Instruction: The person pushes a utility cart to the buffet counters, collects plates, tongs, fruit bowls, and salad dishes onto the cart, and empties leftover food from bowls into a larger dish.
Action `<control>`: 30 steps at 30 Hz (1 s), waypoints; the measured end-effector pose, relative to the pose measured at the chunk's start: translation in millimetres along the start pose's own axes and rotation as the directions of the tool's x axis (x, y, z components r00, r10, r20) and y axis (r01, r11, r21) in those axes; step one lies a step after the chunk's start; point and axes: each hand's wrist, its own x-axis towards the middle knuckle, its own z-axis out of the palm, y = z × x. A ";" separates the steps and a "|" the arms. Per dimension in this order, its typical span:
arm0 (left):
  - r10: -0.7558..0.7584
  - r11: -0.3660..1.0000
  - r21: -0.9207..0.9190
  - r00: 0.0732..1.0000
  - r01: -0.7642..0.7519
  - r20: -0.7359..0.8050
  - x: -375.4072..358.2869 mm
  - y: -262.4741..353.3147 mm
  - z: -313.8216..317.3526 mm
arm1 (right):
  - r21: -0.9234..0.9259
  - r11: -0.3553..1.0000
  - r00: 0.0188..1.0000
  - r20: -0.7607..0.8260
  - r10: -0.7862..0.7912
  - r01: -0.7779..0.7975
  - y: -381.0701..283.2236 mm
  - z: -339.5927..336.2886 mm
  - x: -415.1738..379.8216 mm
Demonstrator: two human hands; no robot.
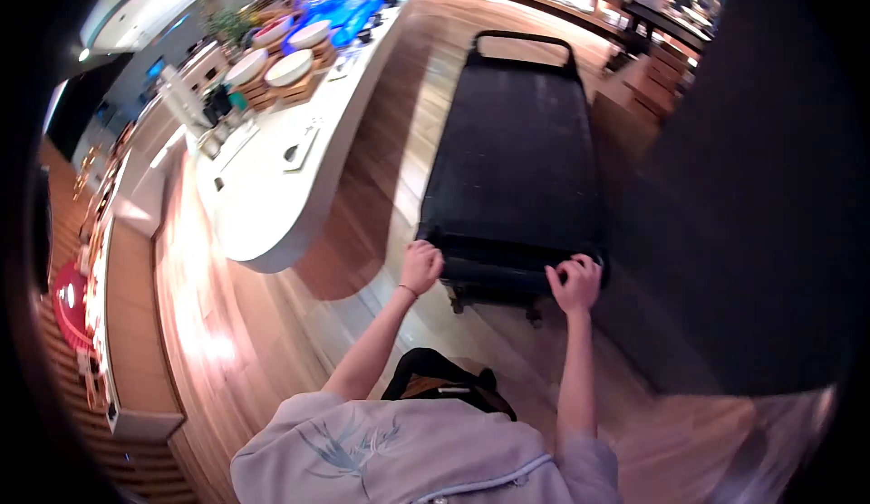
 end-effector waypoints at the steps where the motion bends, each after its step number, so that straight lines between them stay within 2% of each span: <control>1: 0.003 1.000 0.006 1.000 -0.003 -0.012 20.0 -8.0 10.1 | -0.006 1.000 1.000 -0.015 0.012 -0.012 10.1 10.8 17.6; 4: 0.005 0.999 -0.039 0.999 -0.007 -0.052 74.1 -33.0 43.2 | 0.037 0.998 0.998 0.030 0.058 -0.059 38.1 36.5 70.7; 6: 0.006 1.000 -0.028 0.999 -0.008 -0.053 89.3 -42.2 41.9 | -0.015 1.000 0.997 0.073 0.017 -0.016 44.9 53.0 87.2; 8: 0.005 0.999 -0.048 0.999 -0.003 0.038 103.3 -55.9 49.7 | -0.030 0.999 0.998 0.059 -0.010 0.011 49.7 65.6 105.2; 10: 0.027 0.997 -0.081 0.984 -0.013 0.175 137.2 -60.0 49.0 | 0.012 0.995 0.993 0.065 0.101 -0.102 80.7 84.2 133.0; 12: 0.034 0.988 -0.152 0.943 0.018 0.331 139.4 -70.3 41.0 | 0.115 0.970 0.968 0.161 0.192 -0.212 106.8 97.4 130.8; 16: 0.172 0.980 -0.170 0.887 -0.107 0.429 164.2 -78.3 53.7 | 0.096 0.922 0.919 0.169 0.357 -0.375 141.8 103.5 154.6; 17: 0.245 0.955 -0.261 0.878 -0.145 0.411 176.4 -84.4 55.1 | 0.289 0.688 0.746 0.282 0.603 -0.665 150.1 103.0 169.5; 18: 0.237 0.953 -0.277 0.876 -0.124 0.421 188.6 -94.1 49.9 | 0.169 0.731 0.729 0.376 0.572 -0.661 146.8 91.1 190.2; 19: 0.242 0.812 -0.578 0.860 0.074 0.449 170.7 -106.6 21.1 | -0.001 0.702 0.662 0.330 0.673 -0.713 103.5 82.1 186.4; 20: 0.250 0.552 -0.790 0.851 0.267 0.463 182.9 -123.6 18.1 | -0.170 0.653 0.603 0.266 0.752 -0.738 93.7 88.1 213.4; 21: 0.202 0.442 -0.866 0.915 0.233 0.349 177.5 -146.2 9.4 | -0.211 0.739 0.705 0.220 0.674 -0.640 99.2 105.4 227.3; 22: 0.138 0.534 -0.825 0.944 0.184 0.300 160.8 -173.1 6.4 | -0.248 0.808 0.795 0.178 0.581 -0.535 100.8 123.3 235.7; 23: 0.022 0.519 -0.777 0.903 0.356 0.428 162.8 -205.4 -2.2 | -0.133 0.888 0.869 0.183 0.459 -0.441 81.7 150.4 275.4; 24: -0.130 0.469 -0.699 0.825 0.540 0.550 167.3 -236.7 -5.1 | -0.017 0.942 0.926 0.181 0.332 -0.334 43.2 184.8 328.1; 25: -0.171 0.181 -0.728 0.750 0.661 0.639 164.7 -270.0 -7.1 | 0.031 0.990 0.949 0.290 0.126 -0.141 -17.3 209.9 381.5; 26: -0.299 0.359 -0.676 0.766 0.643 0.570 143.0 -305.8 -13.7 | 0.097 0.995 0.936 0.350 -0.044 0.011 -89.2 237.7 414.1; 27: -0.405 0.262 -0.697 0.732 0.667 0.548 146.9 -324.6 -35.9 | 0.258 0.936 0.870 0.372 -0.324 0.239 -133.3 275.3 446.5; 28: -0.557 0.224 -0.686 0.668 0.693 0.493 154.1 -338.8 -53.6 | 0.446 0.854 0.779 0.421 -0.464 0.267 -167.0 321.2 472.8; 29: -0.718 0.204 -0.724 0.603 0.659 0.347 143.3 -353.9 -67.9 | 0.536 0.824 0.688 0.529 -0.498 0.184 -203.9 366.0 475.7; 30: -0.863 0.125 -0.770 0.452 0.625 0.227 139.0 -364.6 -78.5 | 0.693 0.667 0.595 0.423 -0.683 0.274 -233.9 425.7 471.5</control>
